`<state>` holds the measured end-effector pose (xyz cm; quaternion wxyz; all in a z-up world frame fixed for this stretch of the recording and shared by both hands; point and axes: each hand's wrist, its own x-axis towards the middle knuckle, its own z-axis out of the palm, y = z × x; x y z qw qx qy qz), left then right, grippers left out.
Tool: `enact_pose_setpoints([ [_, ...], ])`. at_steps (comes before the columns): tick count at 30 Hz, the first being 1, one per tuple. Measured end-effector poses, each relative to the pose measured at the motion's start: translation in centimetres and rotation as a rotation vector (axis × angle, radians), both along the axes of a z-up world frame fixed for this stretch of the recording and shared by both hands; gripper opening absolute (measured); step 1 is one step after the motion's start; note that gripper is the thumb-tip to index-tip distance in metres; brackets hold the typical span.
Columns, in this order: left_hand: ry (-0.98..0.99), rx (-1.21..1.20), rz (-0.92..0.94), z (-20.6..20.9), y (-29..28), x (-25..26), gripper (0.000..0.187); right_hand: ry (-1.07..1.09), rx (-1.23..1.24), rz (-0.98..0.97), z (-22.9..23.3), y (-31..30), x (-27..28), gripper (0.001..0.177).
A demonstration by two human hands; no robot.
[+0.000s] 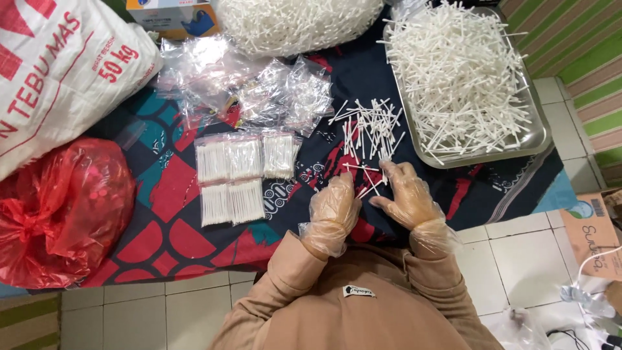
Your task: The person is counting and placing cotton swabs into small plastic bags.
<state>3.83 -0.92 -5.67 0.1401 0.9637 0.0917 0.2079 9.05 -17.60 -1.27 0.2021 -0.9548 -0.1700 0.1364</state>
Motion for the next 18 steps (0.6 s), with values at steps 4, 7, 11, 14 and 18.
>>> enact_pose_setpoints([
  [4, 0.219, -0.294, -0.266, 3.6, 1.6, 0.4, 0.041, -0.062, 0.062, -0.015, -2.2, -0.7, 0.6, 0.085],
  [7, 0.277, -0.222, -0.221, 3.3, 0.7, 1.1, 0.015, -0.156, 0.182, -0.032, -2.9, -0.7, 0.7, 0.069],
  [11, -0.032, -0.061, 0.126, 1.6, -3.1, 3.5, 0.019, -0.259, 0.253, -0.055, -2.9, -0.4, 0.9, 0.052],
  [14, -0.199, 0.097, 0.269, 2.0, -3.6, 3.1, 0.036, -0.301, 0.260, -0.073, -3.3, -0.3, 0.8, 0.042],
  [18, 0.740, -0.663, 0.107, 9.7, -1.6, 3.3, 0.052, -0.300, 0.255, -0.162, -3.5, 0.0, 0.8, 0.033],
])
